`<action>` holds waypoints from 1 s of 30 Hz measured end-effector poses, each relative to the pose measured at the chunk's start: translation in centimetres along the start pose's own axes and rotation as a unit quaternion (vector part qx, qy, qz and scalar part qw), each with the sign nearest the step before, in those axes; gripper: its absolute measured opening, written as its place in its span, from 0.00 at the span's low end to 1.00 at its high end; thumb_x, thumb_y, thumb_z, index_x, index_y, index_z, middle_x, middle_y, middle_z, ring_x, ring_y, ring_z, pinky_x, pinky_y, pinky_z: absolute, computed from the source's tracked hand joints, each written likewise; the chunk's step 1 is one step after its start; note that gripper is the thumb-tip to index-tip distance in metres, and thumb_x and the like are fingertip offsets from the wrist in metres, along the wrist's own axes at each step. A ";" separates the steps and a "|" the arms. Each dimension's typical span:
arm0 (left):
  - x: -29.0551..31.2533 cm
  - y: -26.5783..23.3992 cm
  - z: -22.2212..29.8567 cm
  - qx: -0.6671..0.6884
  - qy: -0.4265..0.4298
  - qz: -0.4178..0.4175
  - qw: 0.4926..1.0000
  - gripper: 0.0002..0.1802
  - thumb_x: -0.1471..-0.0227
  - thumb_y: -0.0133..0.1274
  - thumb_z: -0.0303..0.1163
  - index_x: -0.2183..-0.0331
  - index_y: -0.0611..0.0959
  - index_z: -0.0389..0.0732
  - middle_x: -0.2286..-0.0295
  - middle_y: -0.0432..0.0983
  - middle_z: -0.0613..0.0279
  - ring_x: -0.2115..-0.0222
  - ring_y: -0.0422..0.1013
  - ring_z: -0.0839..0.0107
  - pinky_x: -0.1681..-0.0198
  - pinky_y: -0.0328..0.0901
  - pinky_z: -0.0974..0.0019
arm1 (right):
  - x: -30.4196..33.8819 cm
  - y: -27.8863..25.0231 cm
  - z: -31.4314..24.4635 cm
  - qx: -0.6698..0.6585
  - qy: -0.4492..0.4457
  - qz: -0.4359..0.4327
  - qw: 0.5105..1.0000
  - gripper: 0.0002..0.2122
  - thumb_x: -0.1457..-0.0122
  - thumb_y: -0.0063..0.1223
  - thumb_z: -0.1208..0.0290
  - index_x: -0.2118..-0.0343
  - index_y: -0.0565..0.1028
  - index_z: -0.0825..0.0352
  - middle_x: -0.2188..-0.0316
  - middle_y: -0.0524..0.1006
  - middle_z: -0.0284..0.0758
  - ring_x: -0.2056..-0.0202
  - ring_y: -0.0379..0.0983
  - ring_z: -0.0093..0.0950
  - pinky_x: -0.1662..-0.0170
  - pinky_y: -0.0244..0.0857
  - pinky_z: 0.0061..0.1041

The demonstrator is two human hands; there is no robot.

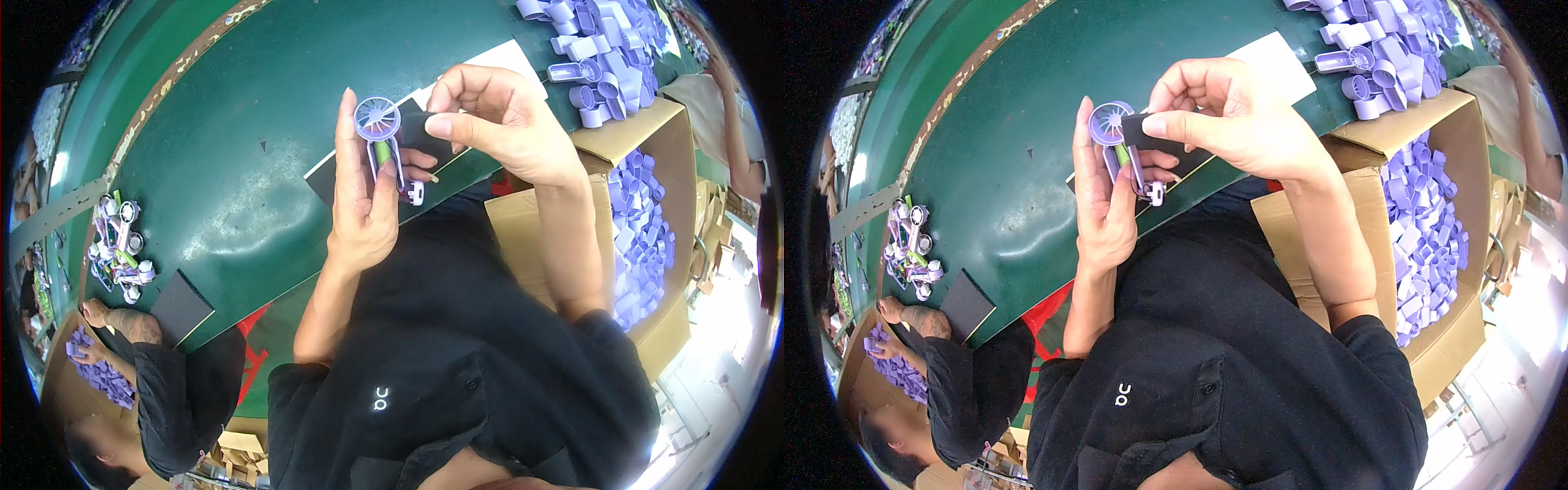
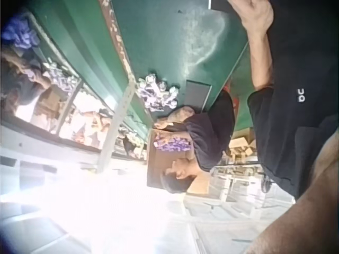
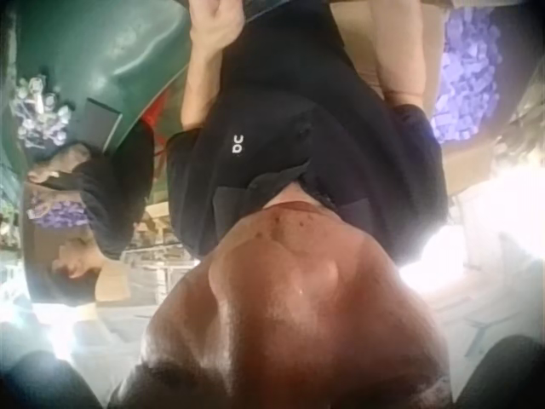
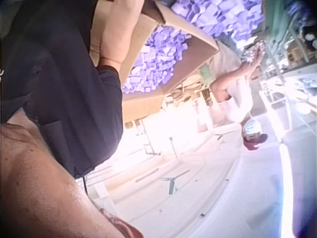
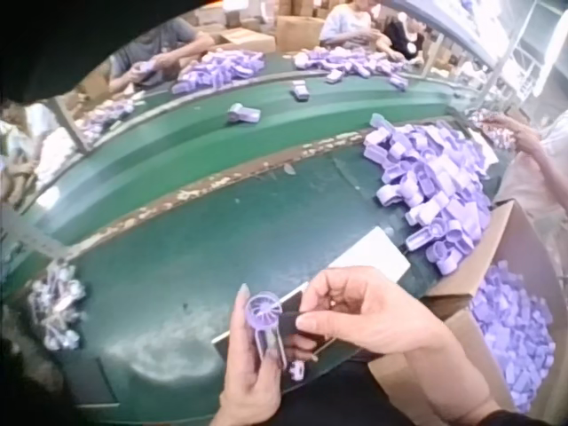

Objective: The person assembles portable fans by attaching adhesive foam pads, placing batteries and internal components into the plastic casings, snapping the housings together, and placing the assembled fans onto the conveyor belt.

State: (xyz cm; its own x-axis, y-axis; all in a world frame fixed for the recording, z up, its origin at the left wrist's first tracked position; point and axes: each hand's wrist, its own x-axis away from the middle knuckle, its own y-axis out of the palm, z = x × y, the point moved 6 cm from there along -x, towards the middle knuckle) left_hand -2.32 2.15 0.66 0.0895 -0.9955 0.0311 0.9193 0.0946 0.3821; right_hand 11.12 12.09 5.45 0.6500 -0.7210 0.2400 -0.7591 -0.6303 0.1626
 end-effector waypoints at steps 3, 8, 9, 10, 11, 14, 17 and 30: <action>-0.1 -0.2 0.1 -0.001 -0.012 -0.012 1.000 0.45 0.39 0.38 0.17 0.27 0.39 0.42 0.47 0.65 0.50 0.59 0.75 0.66 0.53 0.75 0.58 | 0.2 -0.2 -0.3 -0.011 -0.010 0.003 1.000 0.08 0.39 0.67 0.71 0.63 0.79 0.68 0.70 0.80 0.26 0.68 0.74 0.14 0.62 0.68 0.15; -0.3 0.1 0.0 0.143 -0.058 -0.038 0.987 0.46 0.39 0.41 0.25 0.27 0.38 0.41 0.51 0.68 0.49 0.59 0.75 0.65 0.52 0.75 0.56 | 0.2 -0.1 -0.3 0.007 -0.039 0.011 0.999 0.08 0.41 0.68 0.72 0.64 0.79 0.68 0.70 0.81 0.28 0.67 0.76 0.15 0.61 0.69 0.16; -0.3 0.2 0.1 0.143 -0.058 -0.037 0.987 0.46 0.39 0.41 0.25 0.27 0.38 0.41 0.51 0.68 0.49 0.59 0.75 0.65 0.52 0.75 0.56 | 0.2 -0.1 -0.3 0.007 -0.039 0.010 0.999 0.08 0.41 0.68 0.72 0.64 0.79 0.68 0.70 0.81 0.28 0.67 0.76 0.15 0.61 0.69 0.16; -0.2 0.2 0.2 0.119 -0.056 -0.030 0.991 0.46 0.39 0.41 0.24 0.27 0.38 0.42 0.51 0.69 0.49 0.59 0.75 0.65 0.52 0.74 0.56 | 0.2 -0.1 -0.4 0.004 -0.035 0.009 0.999 0.08 0.41 0.68 0.72 0.64 0.79 0.68 0.69 0.81 0.29 0.66 0.76 0.16 0.60 0.70 0.17; -0.2 0.2 0.2 0.095 -0.055 -0.022 0.994 0.46 0.39 0.40 0.23 0.27 0.38 0.42 0.52 0.70 0.49 0.59 0.75 0.65 0.52 0.74 0.57 | 0.2 -0.2 -0.4 0.002 -0.031 0.009 0.999 0.08 0.41 0.69 0.73 0.64 0.80 0.68 0.69 0.82 0.29 0.66 0.77 0.16 0.60 0.70 0.17; -0.2 0.4 -0.1 0.098 -0.055 -0.033 0.993 0.46 0.38 0.40 0.23 0.27 0.36 0.42 0.52 0.70 0.50 0.59 0.75 0.66 0.52 0.74 0.58 | 0.2 -0.5 -0.5 0.013 -0.026 0.014 0.999 0.08 0.41 0.68 0.73 0.64 0.80 0.69 0.69 0.82 0.30 0.66 0.77 0.16 0.60 0.71 0.17; -0.1 0.2 -0.4 0.063 -0.038 -0.060 0.995 0.46 0.38 0.39 0.21 0.27 0.35 0.43 0.50 0.69 0.52 0.59 0.74 0.66 0.50 0.73 0.59 | 0.3 -0.5 -0.8 0.026 -0.029 0.019 0.999 0.07 0.41 0.68 0.74 0.64 0.80 0.69 0.70 0.82 0.30 0.68 0.78 0.17 0.61 0.71 0.17; -0.1 0.8 0.4 -0.104 0.020 -0.046 0.993 0.50 0.46 0.36 0.10 0.27 0.37 0.40 0.31 0.48 0.52 0.33 0.54 0.67 0.31 0.50 0.64 | -0.1 1.2 -0.2 0.205 0.066 -0.019 0.976 0.05 0.45 0.65 0.79 0.68 0.79 0.73 0.76 0.80 0.33 0.73 0.76 0.19 0.67 0.70 0.20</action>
State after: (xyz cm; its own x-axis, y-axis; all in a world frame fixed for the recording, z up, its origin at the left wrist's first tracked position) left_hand -1.70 2.28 1.34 0.0129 -0.9994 -0.0327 0.9831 0.0068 0.1827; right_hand 10.11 11.45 5.83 0.6464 -0.6688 0.3673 -0.6397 -0.7374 -0.2169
